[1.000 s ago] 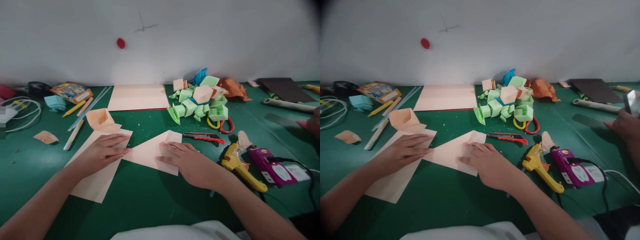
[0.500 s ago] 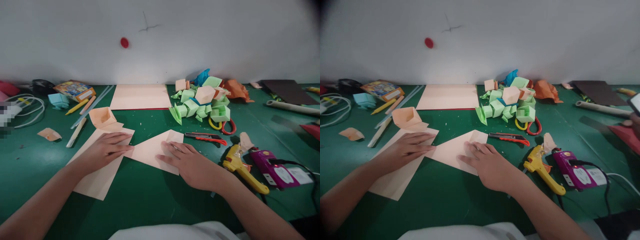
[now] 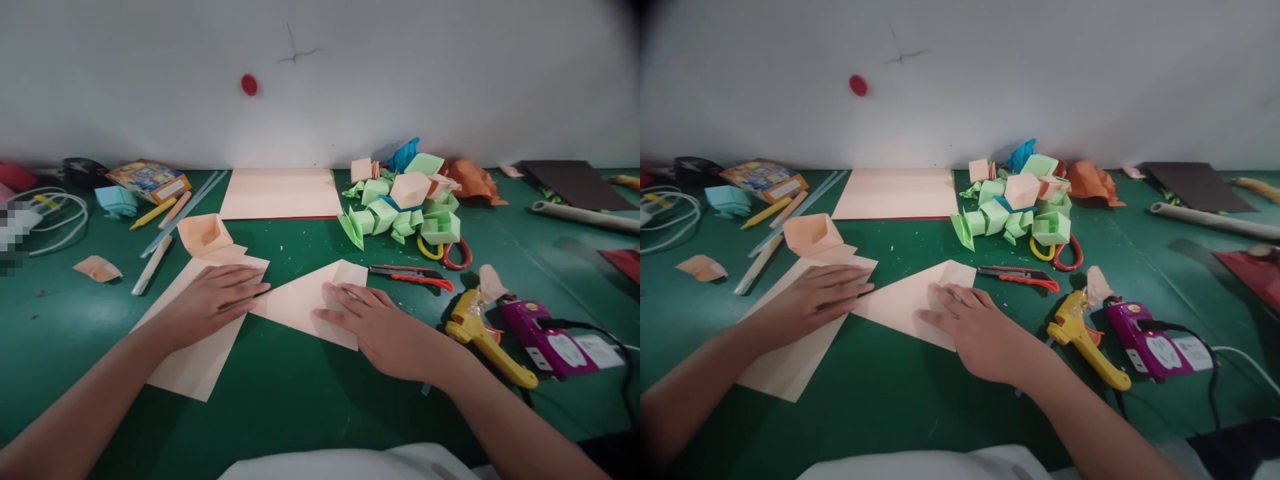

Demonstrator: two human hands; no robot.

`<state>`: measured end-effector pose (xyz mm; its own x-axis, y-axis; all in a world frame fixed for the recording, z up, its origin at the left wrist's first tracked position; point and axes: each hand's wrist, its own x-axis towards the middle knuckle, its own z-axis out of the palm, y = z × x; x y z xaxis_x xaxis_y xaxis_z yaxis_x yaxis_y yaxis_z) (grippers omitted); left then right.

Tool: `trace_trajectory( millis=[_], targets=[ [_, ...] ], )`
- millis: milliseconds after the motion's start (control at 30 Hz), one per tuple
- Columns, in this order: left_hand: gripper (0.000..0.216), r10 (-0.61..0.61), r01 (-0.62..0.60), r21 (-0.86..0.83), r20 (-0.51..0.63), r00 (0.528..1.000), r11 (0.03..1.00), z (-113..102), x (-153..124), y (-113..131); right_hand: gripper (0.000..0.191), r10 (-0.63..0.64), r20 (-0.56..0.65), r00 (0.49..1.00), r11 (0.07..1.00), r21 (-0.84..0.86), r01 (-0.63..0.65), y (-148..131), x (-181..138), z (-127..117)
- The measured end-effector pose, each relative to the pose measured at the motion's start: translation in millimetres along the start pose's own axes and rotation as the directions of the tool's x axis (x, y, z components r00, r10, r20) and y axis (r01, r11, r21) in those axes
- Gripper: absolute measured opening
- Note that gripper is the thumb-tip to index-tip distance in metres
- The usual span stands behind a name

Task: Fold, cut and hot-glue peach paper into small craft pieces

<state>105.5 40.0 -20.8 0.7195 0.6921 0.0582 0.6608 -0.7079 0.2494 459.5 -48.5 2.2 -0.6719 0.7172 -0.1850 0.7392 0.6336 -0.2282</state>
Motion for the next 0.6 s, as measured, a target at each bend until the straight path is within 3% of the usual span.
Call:
trace_trajectory(
  millis=[600],
  targets=[
    [0.028, 0.049, -0.051, -0.081, -0.029, 0.998, 0.995, -3.1, -2.5, -3.8, 0.078, 0.01, 0.001, 1.0, 0.996, 0.084, -0.01, 4.0, -1.4, -1.9]
  ],
)
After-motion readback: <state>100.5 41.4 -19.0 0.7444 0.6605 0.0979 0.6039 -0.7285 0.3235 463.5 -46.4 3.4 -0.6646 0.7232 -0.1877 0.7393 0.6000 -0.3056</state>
